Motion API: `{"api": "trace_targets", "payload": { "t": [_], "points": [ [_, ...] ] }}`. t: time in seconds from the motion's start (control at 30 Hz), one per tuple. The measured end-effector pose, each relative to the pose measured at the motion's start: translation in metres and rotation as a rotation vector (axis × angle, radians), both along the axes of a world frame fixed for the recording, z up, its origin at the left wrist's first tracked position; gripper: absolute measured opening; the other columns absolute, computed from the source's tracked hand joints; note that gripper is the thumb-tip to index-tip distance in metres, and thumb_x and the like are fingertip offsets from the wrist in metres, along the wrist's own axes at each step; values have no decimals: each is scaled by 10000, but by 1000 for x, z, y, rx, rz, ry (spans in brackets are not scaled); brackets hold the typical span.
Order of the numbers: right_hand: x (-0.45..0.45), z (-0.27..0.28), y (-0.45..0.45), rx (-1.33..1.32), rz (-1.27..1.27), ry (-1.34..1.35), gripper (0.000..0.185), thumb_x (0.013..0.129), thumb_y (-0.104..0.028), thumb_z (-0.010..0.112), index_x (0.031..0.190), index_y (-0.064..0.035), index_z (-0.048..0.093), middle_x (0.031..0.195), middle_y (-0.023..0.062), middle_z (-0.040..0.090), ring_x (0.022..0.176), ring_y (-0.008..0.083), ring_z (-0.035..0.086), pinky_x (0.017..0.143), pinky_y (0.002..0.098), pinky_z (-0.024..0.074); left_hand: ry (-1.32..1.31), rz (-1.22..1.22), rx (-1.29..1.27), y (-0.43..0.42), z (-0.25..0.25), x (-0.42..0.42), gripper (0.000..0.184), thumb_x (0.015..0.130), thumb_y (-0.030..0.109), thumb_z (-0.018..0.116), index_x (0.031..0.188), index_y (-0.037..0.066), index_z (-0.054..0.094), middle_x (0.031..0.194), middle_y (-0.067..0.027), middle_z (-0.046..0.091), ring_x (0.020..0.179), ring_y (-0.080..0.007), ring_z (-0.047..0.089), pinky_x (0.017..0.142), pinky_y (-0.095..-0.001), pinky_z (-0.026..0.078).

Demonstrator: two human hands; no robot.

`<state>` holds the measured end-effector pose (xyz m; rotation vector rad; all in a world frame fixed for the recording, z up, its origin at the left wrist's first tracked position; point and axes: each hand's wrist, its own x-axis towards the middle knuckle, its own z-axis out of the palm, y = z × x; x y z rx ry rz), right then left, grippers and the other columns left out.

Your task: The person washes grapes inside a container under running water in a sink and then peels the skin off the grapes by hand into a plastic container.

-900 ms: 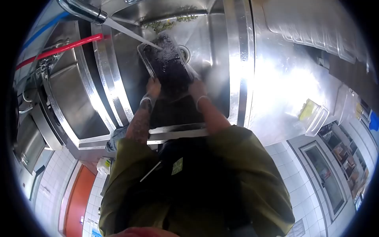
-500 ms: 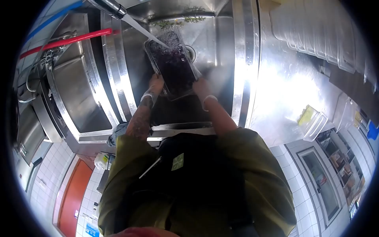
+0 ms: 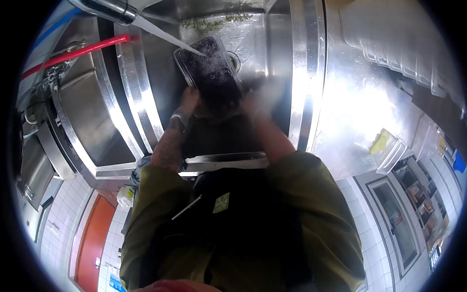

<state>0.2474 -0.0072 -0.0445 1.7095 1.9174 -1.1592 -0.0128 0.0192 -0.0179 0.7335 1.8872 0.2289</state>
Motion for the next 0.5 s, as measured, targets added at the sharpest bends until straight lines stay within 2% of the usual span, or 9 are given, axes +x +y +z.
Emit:
{"api": "trace_targets", "payload": {
  "t": [0.07,0.1,0.17,0.2,0.27,0.33,0.43,0.47,0.5],
  "points": [
    [11,13,38,-231,641,88,264,768,-271,569,827,-29,658,799,197,646,777,360,636,702,387,507,45,-2,136,8,-7,-4,307,878,305,485,925,17,581,807,-178,626,706,-365,624,629,-454,493],
    [21,7,39,-241,153,361,251,759,-263,596,835,-32,657,813,176,654,784,320,640,706,367,502,210,-40,219,10,-27,-7,301,878,301,488,908,16,582,799,-173,623,698,-354,625,624,-441,495],
    [21,-7,66,-38,-206,481,249,750,-250,646,893,-46,660,874,127,667,837,249,634,747,339,489,546,-113,387,12,-73,-14,293,880,293,494,874,14,584,784,-163,618,683,-332,626,613,-414,500],
    [11,-1,95,152,-67,348,269,750,-245,669,943,-58,663,921,100,671,884,218,624,784,331,480,528,-54,375,14,-77,-14,289,880,288,498,896,14,588,791,-155,618,702,-321,621,634,-401,495],
    [-25,56,151,-3,-741,367,290,773,-252,676,984,-54,662,969,96,661,940,218,613,832,316,471,494,61,343,28,-62,-9,285,882,278,507,941,14,597,807,-139,617,740,-300,610,676,-375,484],
    [-36,48,180,-67,-784,613,343,757,-283,706,1015,-62,661,1010,93,661,923,209,616,837,314,464,459,173,311,44,-41,-2,289,883,268,515,986,14,606,822,-123,616,777,-278,599,719,-349,474],
    [-49,38,205,-180,-691,554,355,776,-285,707,1053,-72,643,985,67,649,938,186,587,851,301,446,227,389,311,43,-32,4,287,892,231,505,1053,14,601,851,-93,615,790,-222,581,742,-312,457],
    [-53,40,212,-125,-664,534,351,774,-291,708,1043,-74,644,976,68,646,935,185,583,848,304,445,119,468,320,43,-31,5,287,896,215,498,1075,15,597,861,-82,614,787,-200,575,743,-300,451],
    [-58,46,219,-71,-634,512,347,772,-296,710,1033,-77,645,967,68,643,933,183,579,846,308,444,111,458,320,47,-24,7,268,883,187,507,1070,25,609,830,-57,609,719,-160,555,671,-287,441]
  ]
}}
